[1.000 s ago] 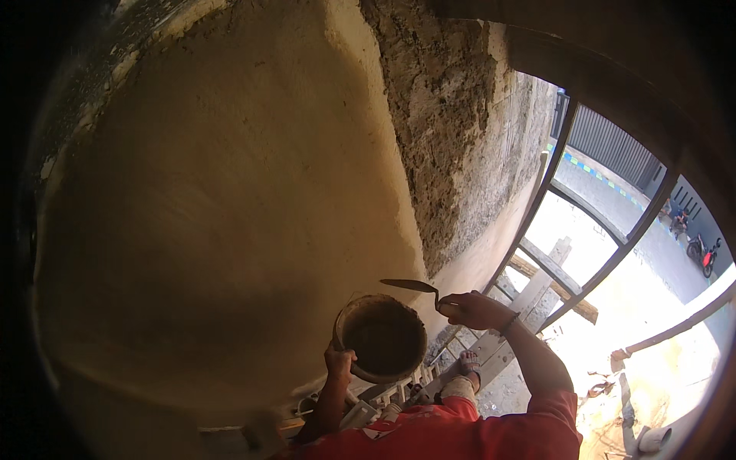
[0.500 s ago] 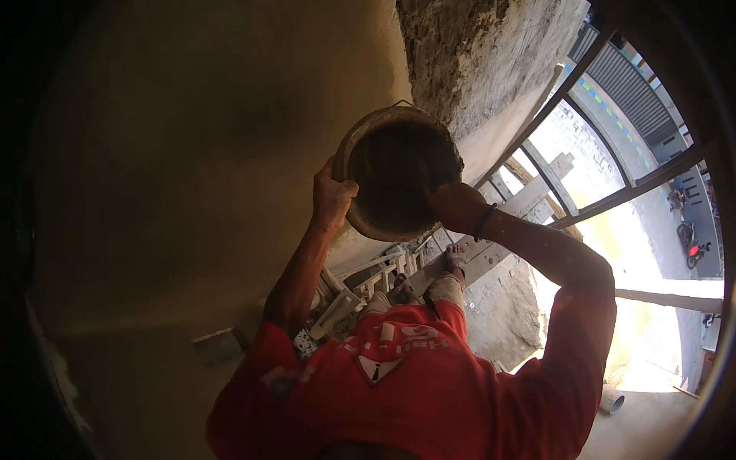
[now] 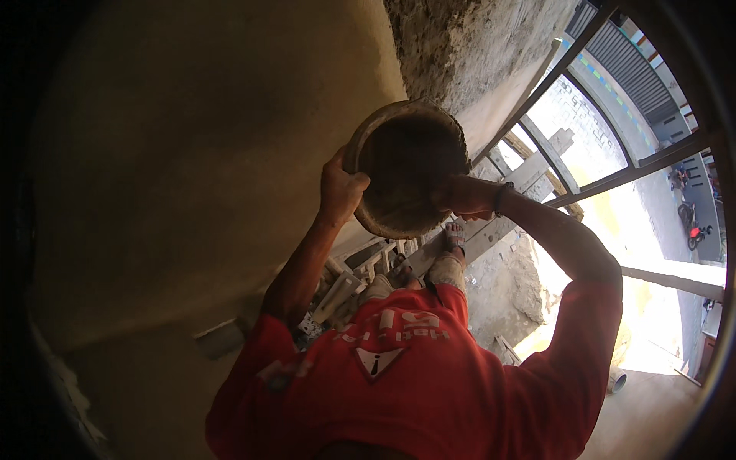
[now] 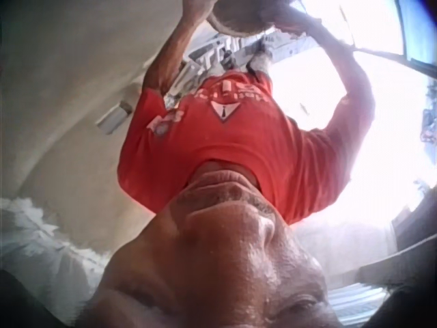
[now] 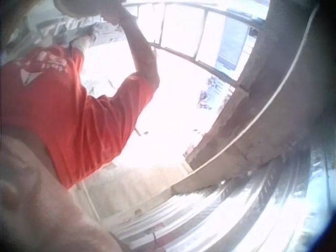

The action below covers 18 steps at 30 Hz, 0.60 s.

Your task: The person applies mortar to a wall using a trowel, taking the mixture from a bucket while standing on a scaffold.

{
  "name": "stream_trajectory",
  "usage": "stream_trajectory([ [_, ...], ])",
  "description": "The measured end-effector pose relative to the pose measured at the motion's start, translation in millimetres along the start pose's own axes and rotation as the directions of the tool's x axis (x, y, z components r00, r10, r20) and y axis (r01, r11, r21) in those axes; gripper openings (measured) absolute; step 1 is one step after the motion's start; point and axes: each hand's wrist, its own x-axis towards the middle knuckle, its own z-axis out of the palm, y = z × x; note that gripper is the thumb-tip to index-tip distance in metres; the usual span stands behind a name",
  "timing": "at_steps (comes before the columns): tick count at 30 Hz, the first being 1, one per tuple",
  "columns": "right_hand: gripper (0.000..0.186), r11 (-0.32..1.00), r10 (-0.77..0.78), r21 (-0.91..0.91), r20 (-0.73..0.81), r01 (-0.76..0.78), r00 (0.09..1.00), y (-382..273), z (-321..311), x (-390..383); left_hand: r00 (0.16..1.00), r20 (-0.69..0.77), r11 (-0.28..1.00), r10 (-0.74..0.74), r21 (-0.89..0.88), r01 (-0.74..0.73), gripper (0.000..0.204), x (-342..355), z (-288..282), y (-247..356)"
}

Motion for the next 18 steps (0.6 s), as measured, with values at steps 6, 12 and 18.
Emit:
stream_trajectory([
  [6,0.028,0.605,0.035,0.774,0.205,-0.184,0.978,32,40,18,0.993,0.014,0.991,-0.118,-0.065,0.119,0.06,-3,19,-10],
  [12,0.036,0.086,-0.148,0.974,0.221,-0.211,0.964,56,81,26,0.963,-0.027,0.963,-0.268,0.021,0.269,0.058,-2,23,-25],
  [18,0.035,0.05,-0.224,0.995,-0.074,0.087,0.972,33,86,17,0.928,-0.159,0.929,-0.337,-0.214,0.301,0.064,13,0,-60],
])
